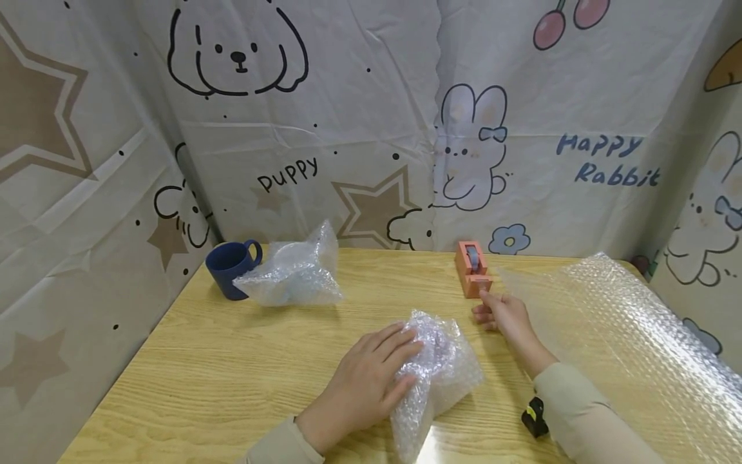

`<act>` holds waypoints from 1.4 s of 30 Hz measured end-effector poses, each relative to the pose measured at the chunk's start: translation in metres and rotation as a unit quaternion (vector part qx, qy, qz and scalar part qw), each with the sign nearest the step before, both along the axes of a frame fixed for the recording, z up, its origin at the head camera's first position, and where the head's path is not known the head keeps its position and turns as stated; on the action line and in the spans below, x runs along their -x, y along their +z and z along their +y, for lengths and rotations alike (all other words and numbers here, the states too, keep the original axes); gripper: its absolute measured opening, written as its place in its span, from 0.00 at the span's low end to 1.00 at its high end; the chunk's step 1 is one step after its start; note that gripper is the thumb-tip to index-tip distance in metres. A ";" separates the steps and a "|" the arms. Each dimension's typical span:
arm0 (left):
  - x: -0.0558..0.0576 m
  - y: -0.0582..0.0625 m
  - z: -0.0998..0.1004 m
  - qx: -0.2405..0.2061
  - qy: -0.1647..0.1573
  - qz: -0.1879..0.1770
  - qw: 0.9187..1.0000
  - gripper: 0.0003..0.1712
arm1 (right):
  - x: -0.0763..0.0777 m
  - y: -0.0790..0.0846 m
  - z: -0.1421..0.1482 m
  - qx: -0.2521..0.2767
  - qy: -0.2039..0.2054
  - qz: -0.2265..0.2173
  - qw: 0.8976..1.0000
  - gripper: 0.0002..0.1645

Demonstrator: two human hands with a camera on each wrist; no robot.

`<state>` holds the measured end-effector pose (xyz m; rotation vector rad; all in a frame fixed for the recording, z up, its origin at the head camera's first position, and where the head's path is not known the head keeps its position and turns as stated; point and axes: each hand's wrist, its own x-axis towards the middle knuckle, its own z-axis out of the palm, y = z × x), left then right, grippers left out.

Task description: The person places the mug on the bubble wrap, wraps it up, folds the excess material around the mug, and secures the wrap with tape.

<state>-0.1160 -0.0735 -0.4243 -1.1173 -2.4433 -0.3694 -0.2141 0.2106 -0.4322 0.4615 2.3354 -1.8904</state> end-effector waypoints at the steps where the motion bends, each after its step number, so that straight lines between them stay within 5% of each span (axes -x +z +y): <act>1: 0.000 0.000 0.000 0.000 0.000 0.001 1.000 0.26 | 0.000 -0.001 0.000 0.010 0.001 -0.006 1.000 0.29; 26: 0.000 -0.003 -0.001 0.001 0.006 0.012 1.000 0.28 | 0.018 -0.013 0.008 0.100 -0.010 -0.082 0.992 0.33; 37: 0.000 -0.003 0.000 0.000 0.003 0.011 1.000 0.26 | 0.015 -0.020 0.007 0.073 -0.018 -0.051 0.996 0.25; 42: 0.000 -0.003 0.000 -0.001 0.004 0.011 1.000 0.26 | 0.013 -0.017 0.008 0.102 -0.010 -0.056 0.993 0.26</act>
